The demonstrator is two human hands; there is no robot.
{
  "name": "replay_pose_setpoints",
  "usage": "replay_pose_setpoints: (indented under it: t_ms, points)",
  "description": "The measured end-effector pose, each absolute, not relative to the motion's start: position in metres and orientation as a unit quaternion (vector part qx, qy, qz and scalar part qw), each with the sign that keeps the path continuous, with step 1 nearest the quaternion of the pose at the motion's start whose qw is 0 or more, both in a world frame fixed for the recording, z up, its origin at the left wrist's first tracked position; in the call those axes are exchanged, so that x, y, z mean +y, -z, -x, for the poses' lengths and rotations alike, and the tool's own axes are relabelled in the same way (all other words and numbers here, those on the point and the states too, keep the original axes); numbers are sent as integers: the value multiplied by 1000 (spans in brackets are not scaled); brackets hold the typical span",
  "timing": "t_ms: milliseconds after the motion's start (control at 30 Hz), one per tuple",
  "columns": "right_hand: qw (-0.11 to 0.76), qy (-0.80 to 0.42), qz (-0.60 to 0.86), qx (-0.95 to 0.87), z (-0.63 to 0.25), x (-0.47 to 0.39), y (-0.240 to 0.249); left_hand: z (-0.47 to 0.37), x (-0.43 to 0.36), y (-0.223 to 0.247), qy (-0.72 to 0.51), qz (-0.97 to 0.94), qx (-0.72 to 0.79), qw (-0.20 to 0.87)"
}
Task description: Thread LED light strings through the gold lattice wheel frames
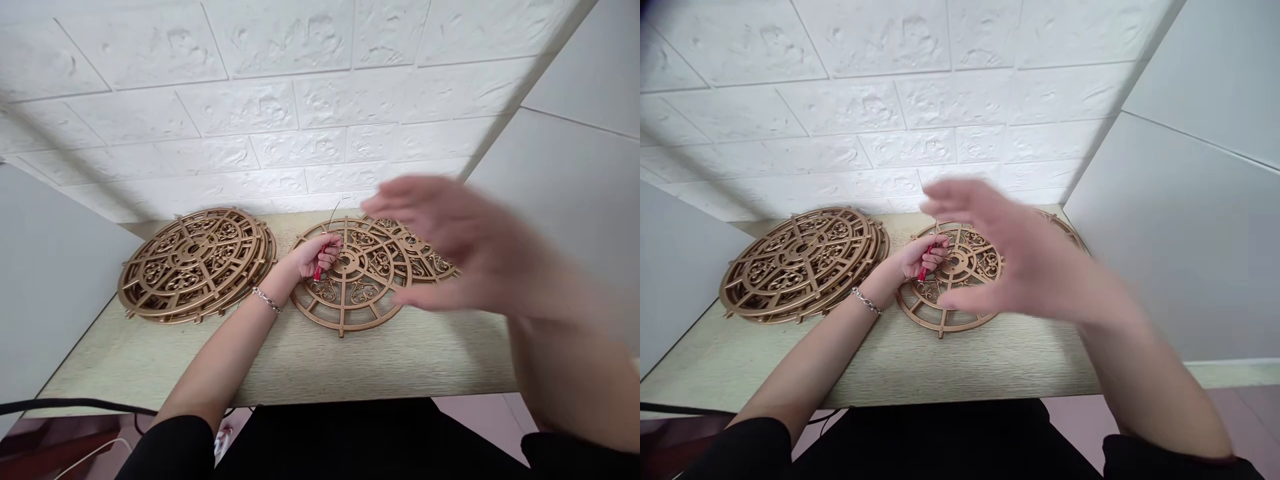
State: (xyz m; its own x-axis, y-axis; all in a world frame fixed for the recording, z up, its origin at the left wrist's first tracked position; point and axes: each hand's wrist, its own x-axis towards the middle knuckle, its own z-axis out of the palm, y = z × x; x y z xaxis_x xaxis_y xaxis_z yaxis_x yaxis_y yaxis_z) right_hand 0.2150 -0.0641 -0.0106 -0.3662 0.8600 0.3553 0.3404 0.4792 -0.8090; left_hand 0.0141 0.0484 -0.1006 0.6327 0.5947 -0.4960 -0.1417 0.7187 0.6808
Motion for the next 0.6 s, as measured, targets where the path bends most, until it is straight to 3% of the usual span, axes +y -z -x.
replay_pose_setpoints:
  t_ms: [100, 267, 467, 600]
  points:
    - [247, -316, 452, -797, -201, -36, 39, -13, 47, 93, -233, -317, 361, 846]
    - [183, -302, 516, -780, -194, 1, 96, -10, 44, 79, -252, -396, 327, 820]
    - [157, -279, 492, -809, -192, 3, 103, -13, 33, 66, -249, -478, 324, 777]
    - [207, -278, 461, -817, -175, 3, 98, -16, 24, 59, -228, -510, 342, 756]
